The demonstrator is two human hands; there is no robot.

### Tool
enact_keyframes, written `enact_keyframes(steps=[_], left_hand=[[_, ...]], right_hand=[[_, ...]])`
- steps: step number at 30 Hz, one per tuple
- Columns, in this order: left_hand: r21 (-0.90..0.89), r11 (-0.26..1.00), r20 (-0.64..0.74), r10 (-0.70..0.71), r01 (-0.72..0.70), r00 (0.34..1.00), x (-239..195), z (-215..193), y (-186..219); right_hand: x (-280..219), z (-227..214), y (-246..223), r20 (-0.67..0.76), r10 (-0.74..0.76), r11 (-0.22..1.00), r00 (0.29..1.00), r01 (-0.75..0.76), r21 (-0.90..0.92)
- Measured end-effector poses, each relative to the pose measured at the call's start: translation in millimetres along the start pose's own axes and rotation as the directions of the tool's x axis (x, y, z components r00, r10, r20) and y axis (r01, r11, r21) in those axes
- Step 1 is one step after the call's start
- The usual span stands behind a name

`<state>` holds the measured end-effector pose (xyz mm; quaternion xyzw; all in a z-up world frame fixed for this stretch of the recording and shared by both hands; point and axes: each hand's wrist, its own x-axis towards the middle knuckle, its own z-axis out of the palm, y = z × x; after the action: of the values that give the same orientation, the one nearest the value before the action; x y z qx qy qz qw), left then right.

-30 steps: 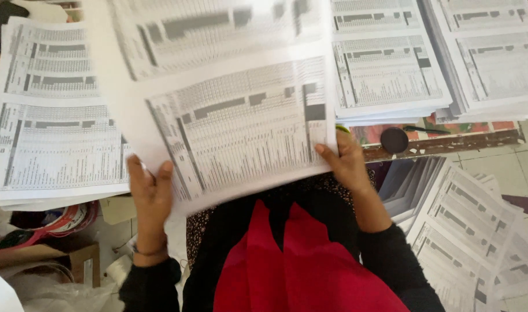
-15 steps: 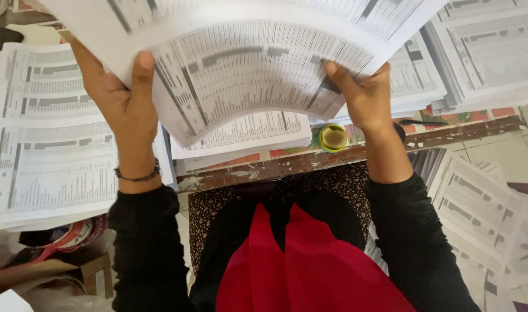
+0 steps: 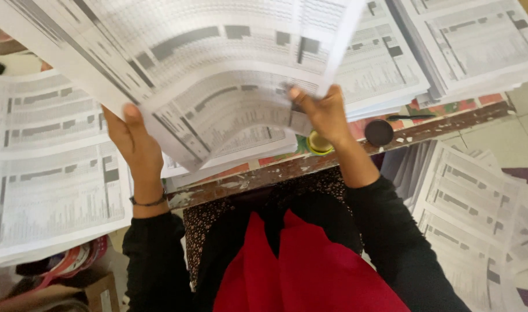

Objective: The person repeatedly picks up stacks of printed papers from a table, flips through them, and places them back down. The person handles the papers by hand, moving them between different piles on the table surface.

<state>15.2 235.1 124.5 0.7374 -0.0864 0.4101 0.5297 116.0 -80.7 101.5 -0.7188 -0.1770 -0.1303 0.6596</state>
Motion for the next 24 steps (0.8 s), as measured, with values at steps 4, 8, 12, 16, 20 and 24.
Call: enact_keyframes(steps=[4,8,12,16,20,24], left_hand=[[0.089,0.992,0.143,-0.104,0.091,0.984,-41.7,-8.1,-52.2],[0.04,0.988,0.241,-0.151,0.146,0.959,-87.4,11.1,-110.1],[-0.089,0.967,0.352,-0.195,0.24,0.915,-111.2,43.5,-131.3],[-0.115,0.94,0.365,-0.261,0.321,0.894,-103.0,49.1,-107.8],[-0.089,0.921,0.299,-0.339,0.38,0.892,-94.4,86.3,-35.9],[0.057,0.936,0.435,-0.336,0.347,0.836,-113.6,159.4,34.8]], right_hand=[[-36.2,-13.9,102.8,0.191,0.116,0.993,0.975,-0.108,-0.053],[-49.1,-24.3,100.2,0.193,-0.027,0.994,0.981,0.047,-0.096],[-70.0,-62.8,50.2,0.04,0.015,0.991,0.999,-0.01,-0.13],[-113.9,-88.6,32.7,0.028,0.294,0.661,0.955,-0.225,0.715],[-173.7,-97.3,6.4,-0.019,0.406,0.386,0.914,-0.152,0.91],[-223.6,-111.0,13.0,-0.147,0.535,0.476,0.832,-0.154,0.866]])
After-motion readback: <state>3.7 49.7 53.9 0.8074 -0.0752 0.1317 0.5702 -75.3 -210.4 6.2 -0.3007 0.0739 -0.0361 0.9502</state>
